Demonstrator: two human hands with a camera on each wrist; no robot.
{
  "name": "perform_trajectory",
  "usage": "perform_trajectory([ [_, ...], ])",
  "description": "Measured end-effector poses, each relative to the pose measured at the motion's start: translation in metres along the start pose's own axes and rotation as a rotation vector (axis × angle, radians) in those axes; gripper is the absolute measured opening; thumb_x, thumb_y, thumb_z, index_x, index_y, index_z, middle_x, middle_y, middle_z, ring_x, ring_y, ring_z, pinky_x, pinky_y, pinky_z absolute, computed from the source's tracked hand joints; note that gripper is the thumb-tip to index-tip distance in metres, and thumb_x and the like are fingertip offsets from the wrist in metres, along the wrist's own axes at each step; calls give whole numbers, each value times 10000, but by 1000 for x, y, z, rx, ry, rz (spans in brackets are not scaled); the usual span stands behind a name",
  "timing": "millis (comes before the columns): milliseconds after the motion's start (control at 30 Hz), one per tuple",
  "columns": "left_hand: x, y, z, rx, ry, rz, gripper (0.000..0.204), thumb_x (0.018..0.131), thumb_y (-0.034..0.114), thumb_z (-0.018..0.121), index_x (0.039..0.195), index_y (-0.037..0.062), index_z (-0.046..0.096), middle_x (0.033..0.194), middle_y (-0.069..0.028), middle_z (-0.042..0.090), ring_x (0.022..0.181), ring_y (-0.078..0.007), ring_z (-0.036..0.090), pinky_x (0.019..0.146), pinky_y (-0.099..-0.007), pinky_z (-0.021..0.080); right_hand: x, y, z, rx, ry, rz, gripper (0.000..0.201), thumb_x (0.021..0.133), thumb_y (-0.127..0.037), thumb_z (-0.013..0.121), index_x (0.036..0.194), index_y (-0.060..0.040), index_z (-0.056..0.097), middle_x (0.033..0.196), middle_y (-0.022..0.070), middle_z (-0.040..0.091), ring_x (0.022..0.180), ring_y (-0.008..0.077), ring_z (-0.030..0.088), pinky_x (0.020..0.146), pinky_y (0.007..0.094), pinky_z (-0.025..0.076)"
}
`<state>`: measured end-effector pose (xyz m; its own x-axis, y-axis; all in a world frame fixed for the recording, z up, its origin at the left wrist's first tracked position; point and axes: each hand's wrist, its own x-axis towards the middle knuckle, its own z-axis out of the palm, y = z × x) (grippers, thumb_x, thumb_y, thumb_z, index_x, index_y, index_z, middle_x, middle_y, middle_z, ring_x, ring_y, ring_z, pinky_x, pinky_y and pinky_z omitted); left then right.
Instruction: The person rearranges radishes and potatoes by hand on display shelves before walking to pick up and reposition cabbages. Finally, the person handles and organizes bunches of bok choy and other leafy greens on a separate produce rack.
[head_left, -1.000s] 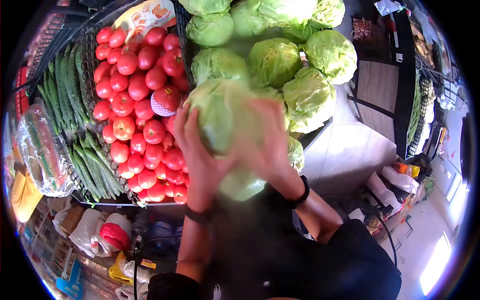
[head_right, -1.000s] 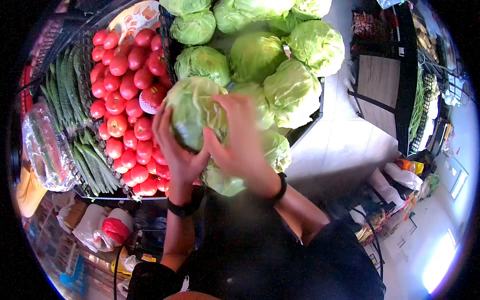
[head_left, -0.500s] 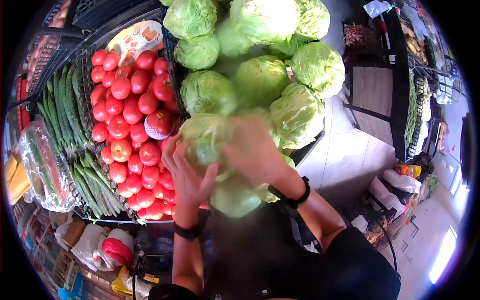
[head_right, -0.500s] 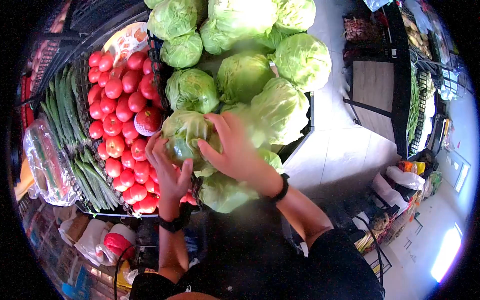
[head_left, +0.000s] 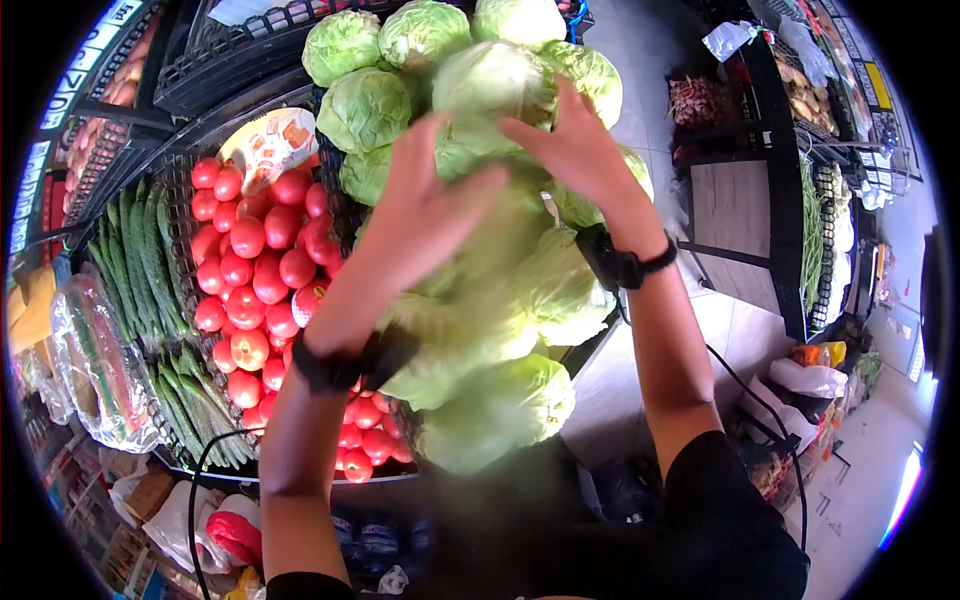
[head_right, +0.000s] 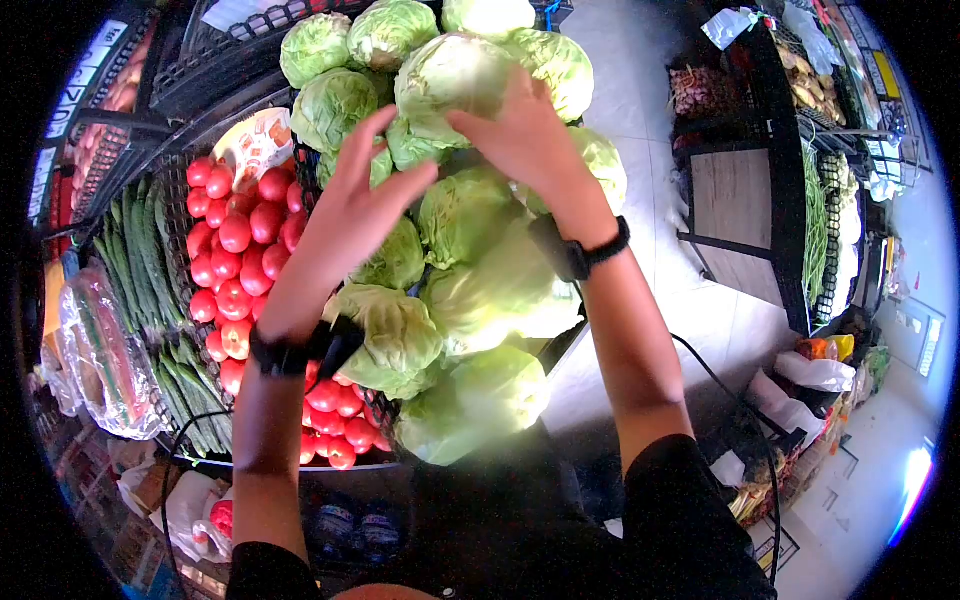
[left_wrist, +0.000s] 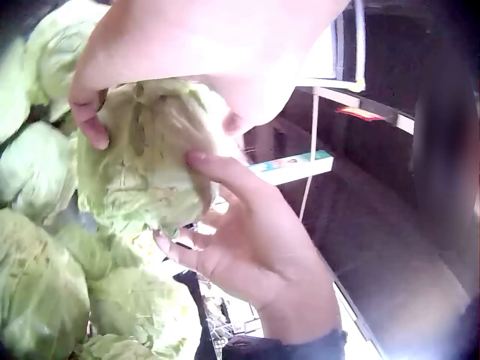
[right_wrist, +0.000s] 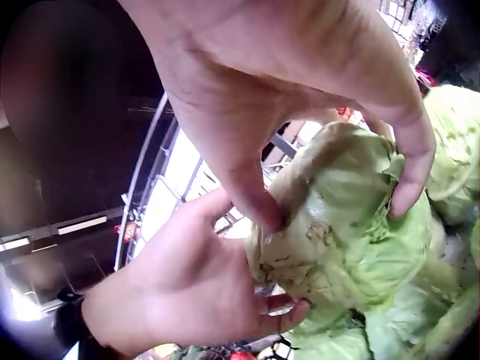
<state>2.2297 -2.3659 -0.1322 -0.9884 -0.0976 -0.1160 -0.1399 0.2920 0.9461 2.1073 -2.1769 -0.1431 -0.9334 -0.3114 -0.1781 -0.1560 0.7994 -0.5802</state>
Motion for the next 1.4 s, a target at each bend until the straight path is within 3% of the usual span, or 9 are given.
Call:
perform_trajectory([
  [233, 90, -71, 44, -345, 149, -193, 995, 904, 402, 772, 1660, 120, 191, 1538, -177, 468, 1388, -306, 479, 1095, -487, 434, 4, -1, 36, 306, 68, -29, 1329, 705, -446, 897, 1615, 134, 123, 1617, 369, 262, 1544, 444, 284, 1230, 453, 356],
  [400, 74, -39, 32, -410, 186, -209, 971, 867, 449, 817, 1564, -35, 346, 1439, -245, 515, 1258, -305, 586, 986, -386, 534, -7, -5, 29, 245, 187, -96, 1099, 674, -234, 873, 1555, 88, 302, 1357, 383, 482, 1334, 527, 478, 1091, 481, 491],
  [633, -21, 45, -9, -324, 284, -90, 862, 902, 314, 834, 1554, -37, 392, 1409, -242, 549, 1314, -296, 545, 1077, -364, 454, -59, -48, -29, 379, -42, -55, 1136, 778, -533, 846, 1614, 20, 311, 1402, 285, 602, 1274, 416, 613, 1090, 421, 490],
  [700, -27, 24, -22, 71, 204, -74, 861, 876, 348, 844, 1522, -29, 417, 1367, -245, 555, 1280, -326, 548, 1037, -404, 466, -55, -55, -29, 317, -210, 110, 1096, 832, -633, 771, 1613, -5, 326, 1346, 272, 650, 1193, 414, 662, 1050, 430, 515],
  [733, -28, 11, -27, 218, 153, -43, 864, 864, 376, 845, 1505, -25, 429, 1348, -252, 554, 1269, -356, 541, 1019, -436, 470, -47, -51, -19, 321, -328, 135, 1002, 939, -644, 651, 1507, 132, 368, 874, 216, 739, 750, 381, 736, 754, 451, 609],
  [800, -29, -16, -14, 680, 113, -135, 900, 883, 440, 795, 1526, -40, 388, 1454, -307, 463, 1337, -487, 456, 1076, -506, 444, -30, -30, 24, 344, -481, 224, 914, 1001, -630, 562, 1477, 133, 398, 858, 251, 745, 744, 432, 736, 735, 497, 604],
  [933, -15, -31, -11, 689, 116, -91, 951, 890, 454, 776, 1560, -48, 325, 1533, -352, 371, 1351, -561, 419, 1115, -560, 423, -23, 6, 87, 63, -264, -155, 807, 1060, -570, 492, 1444, 137, 425, 903, 338, 725, 832, 523, 717, 772, 558, 586],
  [1067, -17, -36, -7, 711, 138, -43, 981, 899, 474, 767, 1581, -47, 291, 1527, -365, 373, 1346, -572, 416, 1116, -573, 421, -34, 2, 75, 97, -303, -98, 778, 1071, -543, 486, 1442, 139, 433, 965, 376, 709, 935, 549, 700, 846, 571, 570],
  [1400, -21, -44, -7, 709, 139, -43, 1066, 906, 579, 744, 1607, -48, 241, 1572, -333, 344, 1369, -550, 404, 1150, -561, 379, -73, -11, -63, -23, -4, -67, 637, 894, -286, 781, 1436, -24, 574, 1292, 229, 701, 971, 316, 771, 807, 405, 607],
])
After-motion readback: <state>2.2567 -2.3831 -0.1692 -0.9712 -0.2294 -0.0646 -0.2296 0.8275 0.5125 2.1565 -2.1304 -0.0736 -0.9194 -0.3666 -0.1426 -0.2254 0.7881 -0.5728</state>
